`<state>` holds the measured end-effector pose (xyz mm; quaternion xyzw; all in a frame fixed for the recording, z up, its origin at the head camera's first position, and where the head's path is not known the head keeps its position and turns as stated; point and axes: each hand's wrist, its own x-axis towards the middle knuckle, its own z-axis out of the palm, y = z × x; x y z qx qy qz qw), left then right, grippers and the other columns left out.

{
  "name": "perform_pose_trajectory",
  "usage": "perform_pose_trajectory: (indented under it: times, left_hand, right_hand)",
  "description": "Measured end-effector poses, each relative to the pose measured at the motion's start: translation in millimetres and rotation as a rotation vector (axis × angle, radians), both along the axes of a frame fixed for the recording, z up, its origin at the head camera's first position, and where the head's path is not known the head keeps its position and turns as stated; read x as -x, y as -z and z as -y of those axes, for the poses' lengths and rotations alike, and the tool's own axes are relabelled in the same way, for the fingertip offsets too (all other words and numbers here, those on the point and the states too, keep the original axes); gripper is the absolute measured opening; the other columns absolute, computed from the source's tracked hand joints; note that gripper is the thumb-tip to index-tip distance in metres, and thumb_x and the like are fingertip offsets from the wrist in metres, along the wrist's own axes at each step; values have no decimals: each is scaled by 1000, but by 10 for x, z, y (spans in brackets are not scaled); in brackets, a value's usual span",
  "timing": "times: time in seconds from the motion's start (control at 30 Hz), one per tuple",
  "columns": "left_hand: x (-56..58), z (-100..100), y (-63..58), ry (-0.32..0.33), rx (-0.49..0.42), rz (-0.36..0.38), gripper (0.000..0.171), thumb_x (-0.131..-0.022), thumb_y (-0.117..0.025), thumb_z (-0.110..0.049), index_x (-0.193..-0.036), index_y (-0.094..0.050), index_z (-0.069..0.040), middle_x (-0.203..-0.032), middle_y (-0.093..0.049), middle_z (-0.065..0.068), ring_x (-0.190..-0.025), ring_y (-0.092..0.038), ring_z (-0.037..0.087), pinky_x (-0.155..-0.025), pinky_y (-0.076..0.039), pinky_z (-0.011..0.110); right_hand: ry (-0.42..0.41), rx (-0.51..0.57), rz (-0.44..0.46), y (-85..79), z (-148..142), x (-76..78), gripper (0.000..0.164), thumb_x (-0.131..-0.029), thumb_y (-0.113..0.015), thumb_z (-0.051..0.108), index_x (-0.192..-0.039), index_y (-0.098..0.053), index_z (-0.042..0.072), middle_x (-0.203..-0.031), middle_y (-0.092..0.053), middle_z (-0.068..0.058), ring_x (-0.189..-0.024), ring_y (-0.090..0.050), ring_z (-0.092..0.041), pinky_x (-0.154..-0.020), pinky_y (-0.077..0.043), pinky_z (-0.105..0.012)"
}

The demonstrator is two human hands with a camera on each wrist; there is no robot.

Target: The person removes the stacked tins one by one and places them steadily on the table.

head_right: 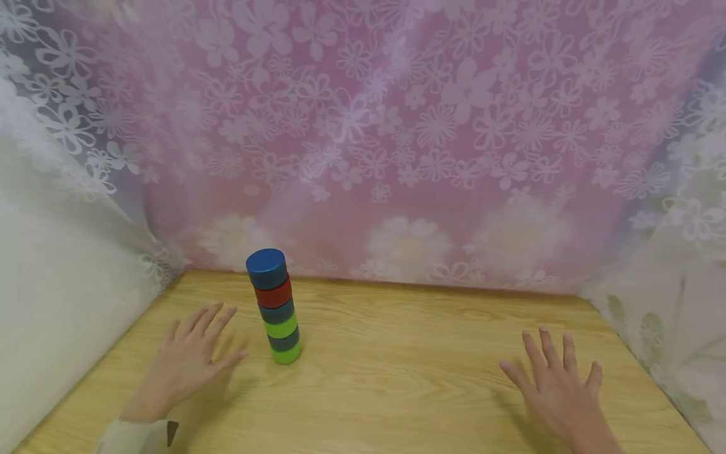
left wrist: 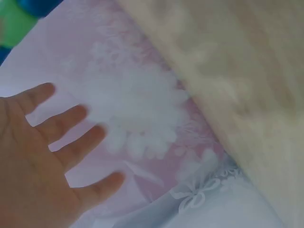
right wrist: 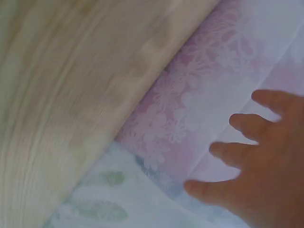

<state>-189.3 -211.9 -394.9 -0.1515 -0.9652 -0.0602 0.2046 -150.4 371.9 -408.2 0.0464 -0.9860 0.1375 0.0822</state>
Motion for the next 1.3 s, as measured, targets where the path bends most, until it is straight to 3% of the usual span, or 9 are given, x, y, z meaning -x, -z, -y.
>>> perform_pose_trajectory:
  times: [0.07,0.1,0.2,0.33,0.5,0.73,0.87,1.1,1.3]
  left_hand:
    - [20,-7,-36,21,-37,-21,63,-93,-70,-51,-138,-62,-7,-132,-63,20,-117,-61,43,-91,-48,65]
    - [31,-8,-55,32,-59,-34,56,-93,-73,-45,-133,-66,-6,-126,-66,19,-107,-65,41,-84,-53,61]
    - [41,-16,-133,67,-142,-40,40,-93,-76,-33,-120,-72,-2,-113,-71,19,-91,-70,38,-71,-58,54]
    - [50,-29,-180,73,-218,-10,38,-95,-74,-30,-119,-72,-1,-111,-72,18,-87,-71,35,-72,-58,51]
    - [71,-72,-198,87,-300,47,41,-97,-71,-33,-125,-70,-3,-111,-72,14,-74,-67,21,-65,-56,41]
    - [104,-152,-202,106,-390,96,42,-99,-69,-32,-131,-67,-5,-112,-71,11,-83,-67,21,-66,-53,39]
    - [106,-172,-234,115,-413,90,43,-99,-69,-30,-133,-65,-4,-115,-71,12,-79,-65,21,-65,-51,39]
    - [90,-186,-283,130,-440,69,45,-97,-71,-28,-135,-63,-5,-114,-71,10,-101,-68,30,-75,-54,50]
    - [118,-264,-305,160,-458,47,49,-96,-72,-29,-138,-60,-6,-113,-72,8,-101,-68,29,-75,-53,46]
  right_hand:
    - [14,45,-73,-67,24,-12,71,-106,-51,43,-152,-33,-9,-141,-45,-39,-115,-57,-45,-92,-43,-66]
    - [14,79,-133,-106,37,-13,64,-105,-57,38,-145,-44,-10,-130,-56,-37,-97,-66,-32,-82,-52,-53]
    - [-1,207,-302,-199,87,-19,39,-98,-70,20,-124,-64,-9,-101,-70,-28,-62,-53,4,-54,-46,-18]
    - [-25,336,-376,-281,170,13,29,-94,-74,11,-117,-68,-6,-109,-70,-25,-82,-51,21,-65,-44,-3]
    - [13,413,-314,-386,301,55,34,-96,-73,15,-122,-67,-7,-110,-70,-24,-85,-49,23,-66,-45,-5]
    - [51,466,-237,-516,412,73,40,-98,-71,23,-127,-64,-6,-116,-69,-24,-86,-48,23,-67,-47,-7]
    - [32,504,-220,-569,495,113,44,-99,-71,22,-132,-62,-5,-121,-68,-23,-88,-50,21,-69,-46,-7]
    - [-36,561,-226,-639,713,189,43,-99,-69,16,-136,-60,-4,-127,-65,-23,-94,-51,19,-74,-46,-8]
    - [-43,597,-234,-696,850,209,39,-100,-68,19,-134,-62,1,-129,-64,-19,-98,-52,15,-77,-44,-8]
